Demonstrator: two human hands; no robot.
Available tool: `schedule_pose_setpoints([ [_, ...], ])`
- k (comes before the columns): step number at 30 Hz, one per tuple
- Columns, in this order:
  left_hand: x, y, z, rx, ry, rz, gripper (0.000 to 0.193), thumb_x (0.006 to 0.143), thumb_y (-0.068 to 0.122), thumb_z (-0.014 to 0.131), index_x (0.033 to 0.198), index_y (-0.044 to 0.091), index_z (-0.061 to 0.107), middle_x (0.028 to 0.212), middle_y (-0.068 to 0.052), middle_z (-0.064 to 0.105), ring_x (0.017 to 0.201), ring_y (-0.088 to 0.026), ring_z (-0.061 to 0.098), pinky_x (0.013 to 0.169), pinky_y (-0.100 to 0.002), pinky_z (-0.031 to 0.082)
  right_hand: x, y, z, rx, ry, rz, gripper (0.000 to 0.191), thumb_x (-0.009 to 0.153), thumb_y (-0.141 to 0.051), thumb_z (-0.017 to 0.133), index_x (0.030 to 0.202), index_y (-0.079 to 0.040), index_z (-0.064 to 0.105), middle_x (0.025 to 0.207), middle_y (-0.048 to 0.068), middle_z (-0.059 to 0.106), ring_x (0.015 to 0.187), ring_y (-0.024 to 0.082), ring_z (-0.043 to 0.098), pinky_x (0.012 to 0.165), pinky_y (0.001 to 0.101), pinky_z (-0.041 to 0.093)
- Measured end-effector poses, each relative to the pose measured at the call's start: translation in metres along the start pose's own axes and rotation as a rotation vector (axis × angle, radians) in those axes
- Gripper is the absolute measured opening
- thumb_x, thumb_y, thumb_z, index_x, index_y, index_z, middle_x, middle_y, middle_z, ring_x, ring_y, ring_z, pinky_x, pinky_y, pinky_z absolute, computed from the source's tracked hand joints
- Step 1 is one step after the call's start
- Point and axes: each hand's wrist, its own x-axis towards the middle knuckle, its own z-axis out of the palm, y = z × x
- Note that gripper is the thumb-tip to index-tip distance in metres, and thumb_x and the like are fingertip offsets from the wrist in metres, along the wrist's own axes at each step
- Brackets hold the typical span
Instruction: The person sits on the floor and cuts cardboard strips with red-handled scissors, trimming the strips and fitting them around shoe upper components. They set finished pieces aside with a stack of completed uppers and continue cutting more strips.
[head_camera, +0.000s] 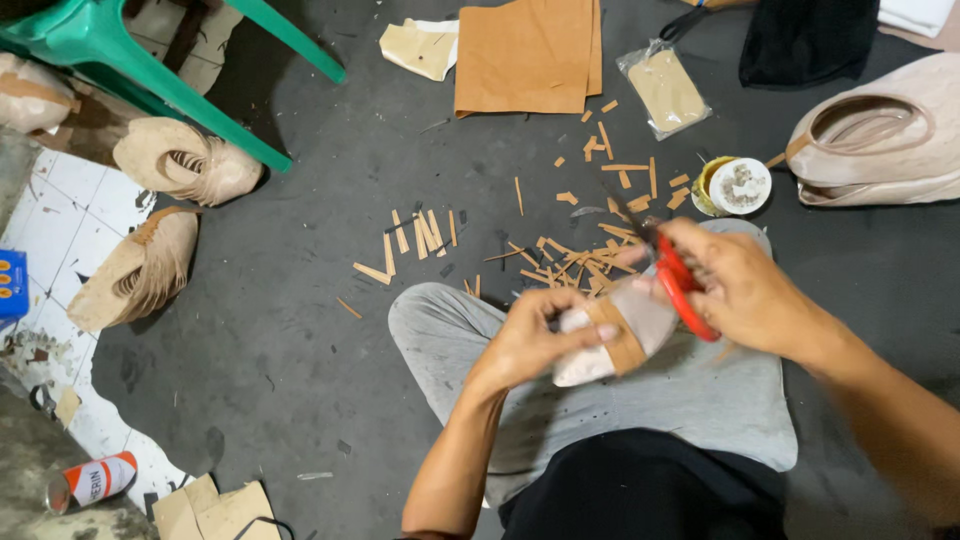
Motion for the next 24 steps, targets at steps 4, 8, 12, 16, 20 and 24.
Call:
schedule_pose_setpoints([
  [4, 0.004, -0.013, -0.012, -0.363, 0.234, 0.101, 0.017, 0.093, 0.003, 0.076, 0.106, -0.002, 0.066, 0.096, -0.007, 0.075, 0.084, -0.012, 0.071, 0.076, -0.029, 0.058, -0.007, 0.003, -0.019, -0.326, 0.078, 0.121, 0.032, 0.085, -0.017, 0.077, 0.101, 0.001, 0.056, 0.063, 0.014, 0.060, 0.066, 0.021, 0.064, 0.053, 0.0334, 0.051],
  [8, -0.007, -0.005, -0.020, -0.388, 0.333, 0.237, 0.020, 0.093, -0.003, 0.072, 0.112, -0.001, 0.064, 0.103, -0.007, 0.074, 0.092, -0.010, 0.070, 0.085, -0.027, 0.057, -0.015, 0.004, -0.028, -0.499, -0.097, 0.215, 0.038, 0.083, -0.033, 0.078, 0.100, -0.006, 0.056, 0.067, 0.012, 0.068, 0.072, 0.025, 0.074, 0.055, 0.0369, 0.054],
  [12, -0.014, 0.012, -0.021, -0.345, 0.355, 0.326, 0.020, 0.096, -0.002, 0.072, 0.114, -0.001, 0.062, 0.107, -0.008, 0.073, 0.098, -0.011, 0.070, 0.090, -0.028, 0.057, -0.019, -0.004, -0.028, -0.841, -0.085, 0.046, 0.071, 0.057, -0.060, 0.086, 0.099, -0.007, 0.063, 0.082, 0.011, 0.070, 0.072, 0.032, 0.069, 0.059, 0.0413, 0.051],
  [16, -0.021, 0.020, -0.019, -0.371, 0.312, 0.354, 0.020, 0.097, -0.002, 0.070, 0.115, 0.000, 0.060, 0.107, -0.009, 0.073, 0.097, -0.012, 0.070, 0.089, -0.030, 0.058, -0.022, -0.015, -0.028, -1.054, 0.052, -0.122, 0.077, 0.058, -0.071, 0.080, 0.103, -0.010, 0.068, 0.088, 0.005, 0.068, 0.076, 0.024, 0.069, 0.060, 0.0353, 0.052],
  [20, -0.022, 0.021, -0.016, -0.390, 0.275, 0.346, 0.020, 0.097, -0.002, 0.071, 0.115, -0.001, 0.060, 0.106, -0.008, 0.073, 0.096, -0.012, 0.070, 0.086, -0.029, 0.059, -0.019, -0.020, -0.030, -1.174, 0.073, -0.251, 0.074, 0.061, -0.071, 0.079, 0.103, -0.010, 0.070, 0.087, 0.001, 0.067, 0.075, 0.019, 0.067, 0.061, 0.0323, 0.051],
  [24, -0.022, 0.023, -0.012, -0.318, 0.262, 0.327, 0.022, 0.097, -0.002, 0.072, 0.116, -0.002, 0.060, 0.107, -0.008, 0.073, 0.098, -0.011, 0.069, 0.088, -0.028, 0.058, -0.017, -0.023, -0.028, -1.156, 0.044, -0.296, 0.068, 0.059, -0.064, 0.081, 0.100, -0.011, 0.072, 0.087, 0.002, 0.069, 0.072, 0.020, 0.066, 0.059, 0.0337, 0.051],
])
